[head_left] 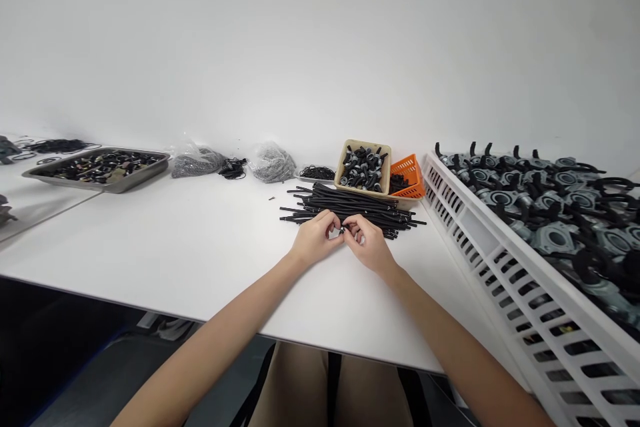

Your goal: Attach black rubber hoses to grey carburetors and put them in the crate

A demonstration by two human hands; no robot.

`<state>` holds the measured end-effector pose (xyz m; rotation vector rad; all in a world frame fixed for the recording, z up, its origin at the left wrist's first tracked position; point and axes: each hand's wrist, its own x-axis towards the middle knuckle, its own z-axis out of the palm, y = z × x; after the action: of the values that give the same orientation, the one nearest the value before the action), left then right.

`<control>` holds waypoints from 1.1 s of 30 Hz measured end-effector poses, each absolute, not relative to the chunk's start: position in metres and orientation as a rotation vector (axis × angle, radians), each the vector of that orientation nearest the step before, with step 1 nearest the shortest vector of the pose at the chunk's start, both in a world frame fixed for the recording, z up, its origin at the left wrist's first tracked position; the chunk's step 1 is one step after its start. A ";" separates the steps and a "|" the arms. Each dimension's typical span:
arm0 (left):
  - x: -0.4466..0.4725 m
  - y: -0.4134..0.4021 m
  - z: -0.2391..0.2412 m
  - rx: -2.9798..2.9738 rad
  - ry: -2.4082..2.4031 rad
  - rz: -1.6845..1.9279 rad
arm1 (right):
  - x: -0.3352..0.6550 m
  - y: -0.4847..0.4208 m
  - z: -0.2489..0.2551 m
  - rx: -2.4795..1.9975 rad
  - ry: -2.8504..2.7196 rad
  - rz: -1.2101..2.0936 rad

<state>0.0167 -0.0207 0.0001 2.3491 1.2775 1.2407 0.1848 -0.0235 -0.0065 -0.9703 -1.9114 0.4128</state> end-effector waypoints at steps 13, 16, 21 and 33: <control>0.016 -0.021 -0.002 2.378 1.219 1.231 | 0.184 -0.024 -0.005 -0.989 -1.869 0.412; 0.016 -0.021 -0.003 2.383 1.208 1.235 | 0.185 -0.023 -0.006 -0.982 -1.858 0.402; 0.017 -0.020 -0.003 2.409 1.218 1.228 | 0.185 -0.022 -0.007 -0.985 -1.854 0.401; 0.016 -0.019 -0.003 2.425 1.197 1.184 | 0.184 -0.022 -0.009 -0.986 -1.862 0.410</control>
<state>0.0159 -0.0191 -0.0030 2.4253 1.1972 1.1838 0.1836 -0.0221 -0.0091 -0.9858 -1.8625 0.4102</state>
